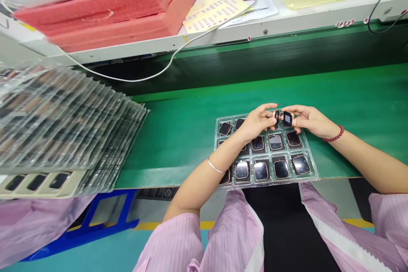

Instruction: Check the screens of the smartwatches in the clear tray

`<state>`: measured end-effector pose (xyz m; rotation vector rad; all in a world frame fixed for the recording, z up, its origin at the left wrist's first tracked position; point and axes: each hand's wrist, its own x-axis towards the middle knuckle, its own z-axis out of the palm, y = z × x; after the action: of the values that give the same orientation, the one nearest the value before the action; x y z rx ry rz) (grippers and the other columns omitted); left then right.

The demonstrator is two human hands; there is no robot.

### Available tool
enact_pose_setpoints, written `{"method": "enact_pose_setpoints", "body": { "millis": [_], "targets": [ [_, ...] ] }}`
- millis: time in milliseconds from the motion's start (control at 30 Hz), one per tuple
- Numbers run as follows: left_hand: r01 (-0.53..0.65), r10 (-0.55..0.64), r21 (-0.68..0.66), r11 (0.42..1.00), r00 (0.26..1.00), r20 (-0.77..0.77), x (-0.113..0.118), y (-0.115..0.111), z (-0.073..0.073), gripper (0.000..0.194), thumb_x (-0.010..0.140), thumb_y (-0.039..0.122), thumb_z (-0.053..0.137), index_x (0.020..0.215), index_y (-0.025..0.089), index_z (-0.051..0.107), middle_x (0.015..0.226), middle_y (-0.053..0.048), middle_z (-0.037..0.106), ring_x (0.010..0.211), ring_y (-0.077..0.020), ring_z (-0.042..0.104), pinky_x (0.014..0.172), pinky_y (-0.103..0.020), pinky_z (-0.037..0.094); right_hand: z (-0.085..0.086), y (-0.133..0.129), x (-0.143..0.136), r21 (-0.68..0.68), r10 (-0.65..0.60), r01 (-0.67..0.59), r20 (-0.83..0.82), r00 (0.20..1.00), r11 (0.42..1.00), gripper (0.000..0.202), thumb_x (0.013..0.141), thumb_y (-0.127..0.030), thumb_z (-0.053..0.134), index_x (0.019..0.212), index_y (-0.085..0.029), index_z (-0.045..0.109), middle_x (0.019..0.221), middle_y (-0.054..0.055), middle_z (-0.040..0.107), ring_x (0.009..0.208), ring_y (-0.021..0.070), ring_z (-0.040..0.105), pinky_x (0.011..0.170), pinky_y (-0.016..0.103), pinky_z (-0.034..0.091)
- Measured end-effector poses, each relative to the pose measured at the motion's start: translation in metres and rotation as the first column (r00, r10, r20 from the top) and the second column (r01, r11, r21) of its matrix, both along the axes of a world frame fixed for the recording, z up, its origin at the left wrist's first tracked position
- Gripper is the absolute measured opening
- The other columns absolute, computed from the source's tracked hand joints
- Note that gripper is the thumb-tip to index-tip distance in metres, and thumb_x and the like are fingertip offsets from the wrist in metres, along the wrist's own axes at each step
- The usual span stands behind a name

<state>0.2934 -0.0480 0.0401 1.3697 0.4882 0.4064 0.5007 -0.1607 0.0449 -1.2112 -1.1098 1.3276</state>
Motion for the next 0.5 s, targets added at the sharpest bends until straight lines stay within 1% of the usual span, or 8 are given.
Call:
{"method": "enact_pose_setpoints", "body": {
  "millis": [133, 200, 233, 300, 367, 400, 433, 500],
  "targets": [
    [0.003, -0.003, -0.001, 1.0, 1.0, -0.002, -0.0001, 0.0, -0.0003, 0.065, 0.075, 0.04, 0.081, 0.131, 0.019, 0.055, 0.108, -0.009, 0.071, 0.066, -0.0104, 0.066, 0.055, -0.021, 0.041, 0.0003, -0.0004, 0.0001, 0.01, 0.005, -0.006, 0.021, 1.0, 1.0, 0.051, 0.075, -0.03, 0.086, 0.122, -0.018, 0.069, 0.097, 0.005, 0.073, 0.054, 0.0108, 0.063, 0.052, 0.026, 0.057],
    [-0.011, 0.011, -0.008, 1.0, 1.0, -0.007, 0.0001, -0.0001, -0.0008, 0.061, 0.077, 0.038, 0.079, 0.129, 0.017, 0.056, 0.107, -0.01, 0.071, 0.067, -0.0107, 0.067, 0.056, -0.021, 0.042, -0.0008, 0.0, 0.0002, -0.003, 0.004, -0.004, 0.023, 1.0, 1.0, 0.052, 0.076, -0.031, 0.084, 0.124, -0.018, 0.068, 0.094, 0.005, 0.074, 0.057, 0.0127, 0.066, 0.056, 0.027, 0.059],
    [-0.022, 0.022, -0.016, 1.0, 1.0, -0.01, 0.0004, -0.0002, -0.001, 0.057, 0.078, 0.036, 0.077, 0.128, 0.016, 0.056, 0.107, -0.01, 0.071, 0.069, -0.0113, 0.068, 0.057, -0.021, 0.043, -0.0017, 0.0003, 0.0002, -0.017, -0.005, 0.006, 0.024, 1.0, 1.0, 0.054, 0.077, -0.031, 0.083, 0.127, -0.018, 0.067, 0.095, 0.006, 0.075, 0.061, 0.0145, 0.069, 0.058, 0.028, 0.061],
    [-0.047, 0.047, -0.034, 0.998, 0.999, -0.02, 0.0011, -0.0007, -0.0011, 0.049, 0.081, 0.032, 0.072, 0.125, 0.015, 0.057, 0.109, -0.012, 0.071, 0.076, -0.0136, 0.07, 0.06, -0.022, 0.045, -0.0036, 0.0012, -0.0002, -0.051, -0.037, 0.038, 0.027, 0.999, 0.998, 0.057, 0.079, -0.032, 0.081, 0.132, -0.019, 0.064, 0.099, 0.007, 0.075, 0.076, 0.0192, 0.074, 0.065, 0.03, 0.063],
    [-0.072, 0.071, -0.032, 0.997, 0.997, -0.035, 0.002, -0.0016, -0.0003, 0.045, 0.081, 0.025, 0.068, 0.124, 0.015, 0.058, 0.114, -0.012, 0.07, 0.084, -0.0161, 0.072, 0.063, -0.023, 0.047, -0.0051, 0.0018, -0.0011, -0.066, -0.057, 0.059, 0.034, 0.998, 0.996, 0.058, 0.08, -0.03, 0.079, 0.135, -0.021, 0.062, 0.107, 0.008, 0.075, 0.092, 0.0233, 0.075, 0.07, 0.031, 0.065],
    [-0.085, 0.084, -0.017, 0.996, 0.995, -0.045, 0.0023, -0.0022, 0.0005, 0.045, 0.08, 0.021, 0.067, 0.124, 0.015, 0.058, 0.115, -0.012, 0.069, 0.085, -0.0168, 0.072, 0.063, -0.023, 0.048, -0.0054, 0.0017, -0.0018, -0.062, -0.054, 0.057, 0.042, 0.998, 0.996, 0.057, 0.079, -0.028, 0.078, 0.134, -0.022, 0.062, 0.11, 0.008, 0.074, 0.096, 0.0241, 0.075, 0.071, 0.031, 0.065],
    [-0.096, 0.096, 0.005, 0.995, 0.994, -0.057, 0.0026, -0.003, 0.0015, 0.046, 0.078, 0.018, 0.067, 0.123, 0.015, 0.058, 0.113, -0.011, 0.069, 0.085, -0.0167, 0.071, 0.063, -0.023, 0.048, -0.0055, 0.0013, -0.0027, -0.052, -0.044, 0.047, 0.056, 0.997, 0.998, 0.055, 0.079, -0.026, 0.077, 0.132, -0.022, 0.063, 0.112, 0.008, 0.074, 0.095, 0.0237, 0.075, 0.071, 0.032, 0.065],
    [-0.105, 0.109, 0.056, 0.993, 0.991, -0.075, 0.0025, -0.0045, 0.0034, 0.044, 0.076, 0.014, 0.065, 0.12, 0.014, 0.059, 0.106, -0.009, 0.069, 0.077, -0.0146, 0.069, 0.06, -0.023, 0.046, -0.0048, -0.0001, -0.0047, -0.024, -0.014, 0.016, 0.095, 0.995, 1.0, 0.047, 0.08, -0.024, 0.075, 0.125, -0.021, 0.066, 0.11, 0.008, 0.075, 0.085, 0.0206, 0.075, 0.068, 0.031, 0.064]
  ]
}}
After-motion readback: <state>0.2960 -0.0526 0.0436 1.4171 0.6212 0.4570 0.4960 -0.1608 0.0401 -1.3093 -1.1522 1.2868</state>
